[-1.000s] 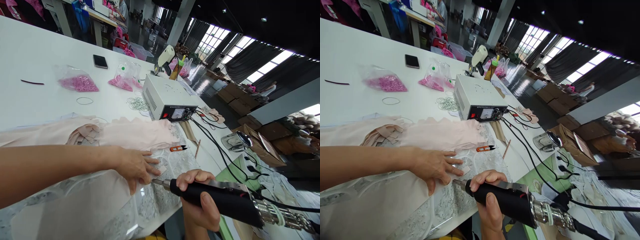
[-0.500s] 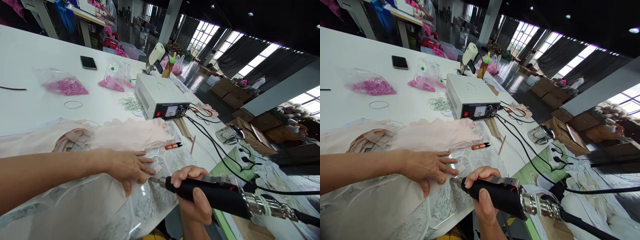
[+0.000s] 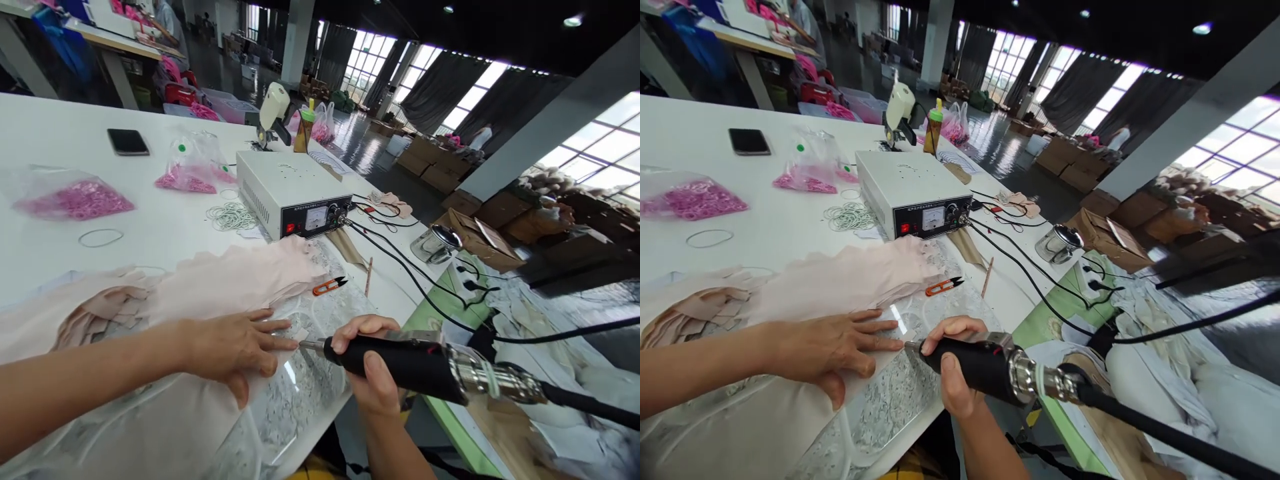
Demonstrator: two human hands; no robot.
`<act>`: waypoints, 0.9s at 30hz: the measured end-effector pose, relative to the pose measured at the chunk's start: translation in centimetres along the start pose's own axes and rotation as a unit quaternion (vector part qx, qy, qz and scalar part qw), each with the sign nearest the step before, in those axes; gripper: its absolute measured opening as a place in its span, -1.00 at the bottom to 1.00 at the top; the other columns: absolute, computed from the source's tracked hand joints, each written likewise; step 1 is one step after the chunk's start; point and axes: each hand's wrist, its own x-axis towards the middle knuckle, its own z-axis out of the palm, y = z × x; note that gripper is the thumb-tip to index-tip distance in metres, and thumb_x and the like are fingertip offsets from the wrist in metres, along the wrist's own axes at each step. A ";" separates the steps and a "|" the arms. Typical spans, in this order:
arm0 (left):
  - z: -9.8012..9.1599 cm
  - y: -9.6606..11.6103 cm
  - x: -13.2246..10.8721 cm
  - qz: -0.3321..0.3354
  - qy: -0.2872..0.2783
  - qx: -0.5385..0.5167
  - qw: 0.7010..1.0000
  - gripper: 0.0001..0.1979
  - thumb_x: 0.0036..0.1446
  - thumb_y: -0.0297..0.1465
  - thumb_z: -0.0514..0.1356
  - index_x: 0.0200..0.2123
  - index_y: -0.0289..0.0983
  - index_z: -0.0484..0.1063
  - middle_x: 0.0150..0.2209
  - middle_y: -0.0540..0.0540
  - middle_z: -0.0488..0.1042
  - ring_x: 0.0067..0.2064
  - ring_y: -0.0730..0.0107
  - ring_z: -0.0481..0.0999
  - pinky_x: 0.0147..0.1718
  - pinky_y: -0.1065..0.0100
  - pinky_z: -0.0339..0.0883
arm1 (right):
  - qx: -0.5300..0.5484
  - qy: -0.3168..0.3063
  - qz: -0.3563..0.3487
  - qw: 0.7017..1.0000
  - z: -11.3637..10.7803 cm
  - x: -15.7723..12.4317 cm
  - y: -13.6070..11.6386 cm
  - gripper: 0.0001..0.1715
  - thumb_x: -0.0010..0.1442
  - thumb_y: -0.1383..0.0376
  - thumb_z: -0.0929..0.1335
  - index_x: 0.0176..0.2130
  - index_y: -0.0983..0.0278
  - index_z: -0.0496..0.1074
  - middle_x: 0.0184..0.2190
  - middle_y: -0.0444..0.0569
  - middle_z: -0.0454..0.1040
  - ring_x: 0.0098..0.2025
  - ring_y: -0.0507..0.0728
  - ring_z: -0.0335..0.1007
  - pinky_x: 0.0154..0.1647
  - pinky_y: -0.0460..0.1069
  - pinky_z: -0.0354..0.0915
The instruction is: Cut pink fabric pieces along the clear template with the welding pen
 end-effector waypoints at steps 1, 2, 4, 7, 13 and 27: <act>-0.2 0.1 0.0 0.000 -0.009 0.006 1.000 -0.70 0.00 -0.30 0.52 -0.25 -0.15 0.51 0.35 -0.11 0.27 0.42 -0.09 0.09 0.42 -0.04 -0.24 | -0.004 -0.003 0.000 1.000 0.0 0.0 0.2 -0.82 0.23 0.18 0.38 -0.17 0.19 0.39 -0.37 -0.12 0.46 -0.49 0.07 0.46 -0.43 0.02 0.41; -0.3 0.1 0.1 0.000 -0.015 0.014 1.000 -0.70 0.01 -0.27 0.51 -0.25 -0.15 0.50 0.36 -0.11 0.26 0.42 -0.09 0.07 0.42 -0.03 -0.25 | -0.008 -0.004 0.001 1.000 0.0 0.1 0.3 -0.82 0.23 0.17 0.38 -0.17 0.18 0.38 -0.37 -0.12 0.46 -0.50 0.07 0.46 -0.43 0.03 0.41; -0.6 0.1 0.2 0.002 -0.018 0.032 0.999 -0.70 0.03 -0.22 0.50 -0.25 -0.15 0.50 0.37 -0.09 0.24 0.43 -0.05 0.05 0.43 0.02 -0.26 | -0.010 -0.003 -0.002 1.000 -0.1 0.2 0.5 -0.81 0.24 0.16 0.38 -0.16 0.17 0.36 -0.37 -0.13 0.45 -0.51 0.06 0.46 -0.44 0.03 0.42; -0.9 0.1 0.3 0.011 -0.018 0.065 0.998 -0.69 0.04 -0.17 0.48 -0.23 -0.13 0.50 0.35 -0.04 0.28 0.43 0.05 0.08 0.44 0.11 -0.26 | -0.004 0.005 -0.011 1.000 0.0 0.4 0.8 -0.79 0.23 0.15 0.38 -0.17 0.17 0.35 -0.37 -0.14 0.45 -0.52 0.04 0.45 -0.47 0.01 0.42; -1.0 0.1 0.2 0.037 -0.022 0.118 0.992 -0.68 0.09 -0.11 0.44 -0.25 -0.16 0.48 0.35 -0.09 0.28 0.42 0.10 0.13 0.44 0.19 -0.27 | 0.002 0.015 -0.012 1.000 0.1 0.7 1.0 -0.79 0.21 0.17 0.40 -0.18 0.18 0.35 -0.39 -0.14 0.48 -0.54 0.05 0.46 -0.49 0.01 0.45; 0.3 0.7 -1.0 0.063 0.038 0.116 0.991 -0.81 0.39 -0.19 0.19 -0.22 -0.13 0.52 0.12 -0.02 0.51 0.36 0.36 0.26 0.41 0.36 -0.25 | 0.025 0.031 -0.011 0.999 -0.1 1.0 1.3 -0.85 0.23 0.21 0.40 -0.17 0.15 0.40 -0.36 -0.16 0.48 -0.51 0.01 0.45 -0.46 -0.03 0.45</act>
